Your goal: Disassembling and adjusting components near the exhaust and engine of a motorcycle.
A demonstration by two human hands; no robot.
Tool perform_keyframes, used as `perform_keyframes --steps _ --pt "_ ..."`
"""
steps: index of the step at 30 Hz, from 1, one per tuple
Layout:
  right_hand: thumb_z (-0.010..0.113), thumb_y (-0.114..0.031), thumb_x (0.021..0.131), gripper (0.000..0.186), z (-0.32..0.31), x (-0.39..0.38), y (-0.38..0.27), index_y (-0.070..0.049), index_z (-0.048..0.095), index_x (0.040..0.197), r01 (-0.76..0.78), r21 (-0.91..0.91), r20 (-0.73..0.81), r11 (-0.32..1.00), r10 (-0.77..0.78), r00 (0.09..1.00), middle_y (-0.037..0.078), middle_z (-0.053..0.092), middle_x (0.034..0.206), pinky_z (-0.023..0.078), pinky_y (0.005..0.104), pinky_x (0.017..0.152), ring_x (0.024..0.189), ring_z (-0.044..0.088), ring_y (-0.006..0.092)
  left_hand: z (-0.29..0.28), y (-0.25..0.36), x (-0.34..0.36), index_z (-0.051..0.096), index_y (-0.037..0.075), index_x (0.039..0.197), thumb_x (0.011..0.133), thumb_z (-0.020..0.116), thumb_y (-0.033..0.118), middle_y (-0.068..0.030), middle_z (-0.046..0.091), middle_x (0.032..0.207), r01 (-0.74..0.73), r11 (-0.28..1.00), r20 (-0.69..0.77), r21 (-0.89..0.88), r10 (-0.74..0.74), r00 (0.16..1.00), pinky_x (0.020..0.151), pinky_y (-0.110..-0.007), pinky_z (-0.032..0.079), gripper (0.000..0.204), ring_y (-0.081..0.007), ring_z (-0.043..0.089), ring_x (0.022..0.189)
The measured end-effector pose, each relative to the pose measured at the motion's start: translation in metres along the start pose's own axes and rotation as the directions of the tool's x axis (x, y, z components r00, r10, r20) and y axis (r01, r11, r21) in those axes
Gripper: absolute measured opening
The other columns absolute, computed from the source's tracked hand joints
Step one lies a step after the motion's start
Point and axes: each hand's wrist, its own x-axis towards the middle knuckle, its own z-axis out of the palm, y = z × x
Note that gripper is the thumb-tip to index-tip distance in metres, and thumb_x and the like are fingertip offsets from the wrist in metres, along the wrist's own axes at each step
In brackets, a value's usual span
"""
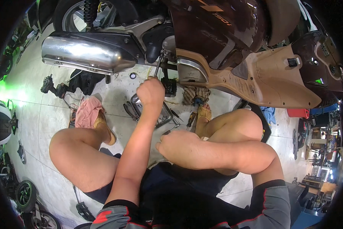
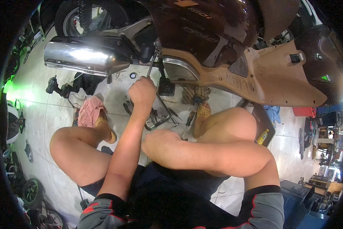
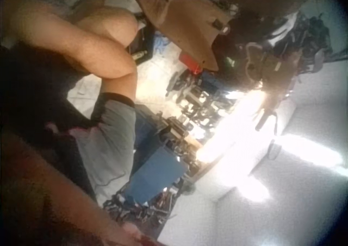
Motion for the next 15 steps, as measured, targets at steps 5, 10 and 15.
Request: perform_keyframes --steps 5,10,15 --pt "0.068 -0.008 0.086 0.022 -0.002 0.001 0.005 -0.002 0.079 0.105 -0.007 0.013 -0.003 1.000 0.007 1.000 0.017 0.076 0.106 0.063 0.0476 0.078 0.102 0.074 0.0363 -0.001 -0.006 0.005 0.072 0.008 0.077 0.105 0.049 0.034 -0.0174 0.075 0.078 -0.033 0.999 0.000 -0.031 0.033 0.999 0.063 -0.042 0.059 0.045 -0.0331 0.075 0.071" --pt "0.068 -0.007 0.085 0.021 -0.005 -0.002 0.005 -0.002 0.078 0.102 0.002 -0.020 -0.039 1.000 -0.003 0.999 0.018 0.076 0.103 0.062 0.0468 0.077 0.099 0.074 0.0364 -0.004 -0.013 0.007 0.071 0.008 0.075 0.105 0.049 0.035 -0.0163 0.074 0.074 -0.054 0.996 0.004 -0.076 0.054 0.999 0.063 -0.043 0.060 0.046 -0.0338 0.075 0.071" --pt "0.067 -0.005 0.084 0.018 -0.007 -0.004 0.002 0.000 0.077 0.098 0.035 -0.015 -0.047 0.999 -0.036 0.998 0.019 0.076 0.101 0.062 0.0457 0.078 0.097 0.074 0.0365 0.019 -0.036 0.017 0.072 0.005 0.082 0.104 0.052 0.040 -0.0148 0.071 0.073 -0.051 0.939 0.135 -0.341 0.102 0.985 0.062 -0.043 0.056 0.045 -0.0317 0.071 0.063"
